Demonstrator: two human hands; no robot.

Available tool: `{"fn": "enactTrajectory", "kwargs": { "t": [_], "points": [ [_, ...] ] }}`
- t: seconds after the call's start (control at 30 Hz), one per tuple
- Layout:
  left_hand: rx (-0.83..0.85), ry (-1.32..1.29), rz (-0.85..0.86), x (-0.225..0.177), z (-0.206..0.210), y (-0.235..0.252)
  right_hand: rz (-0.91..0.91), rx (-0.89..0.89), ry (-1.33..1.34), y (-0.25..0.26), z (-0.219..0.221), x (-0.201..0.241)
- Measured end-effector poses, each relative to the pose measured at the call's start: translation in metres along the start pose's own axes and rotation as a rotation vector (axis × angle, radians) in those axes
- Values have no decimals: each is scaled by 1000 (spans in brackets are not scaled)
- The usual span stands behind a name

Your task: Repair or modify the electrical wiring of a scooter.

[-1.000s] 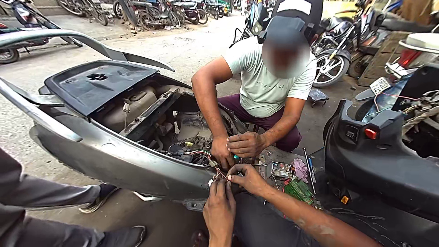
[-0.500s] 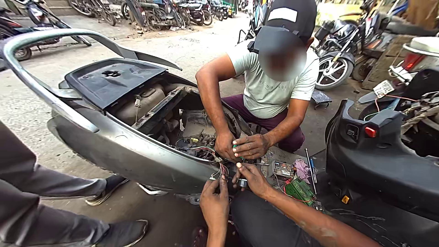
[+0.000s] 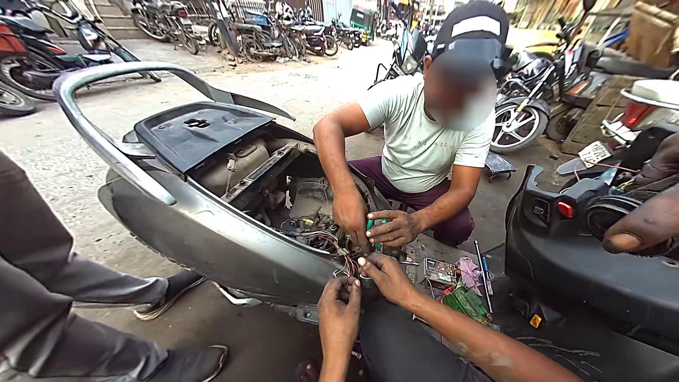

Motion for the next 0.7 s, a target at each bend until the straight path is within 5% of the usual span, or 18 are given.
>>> {"fn": "enactTrajectory", "kwargs": {
  "t": [0.27, 0.5, 0.7],
  "points": [
    [-82, 166, 35, -2, -6, 3, -79, 167, -51, -25, -15, -3],
    [-12, -125, -109, 4, -3, 4, -110, 161, -155, -39, -13, 13],
    [-43, 62, 27, 4, -5, 2, -102, 225, -231, -37, 1, 20]
  ]
}}
Point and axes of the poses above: each hand's wrist, its own y-axis towards the middle knuckle, its own z-axis out of the palm, x = y × z, the point moved 5 cm from there along y, towards the middle knuckle, and after that the axes turned 7 degrees about -x, right-handed, at the moved point
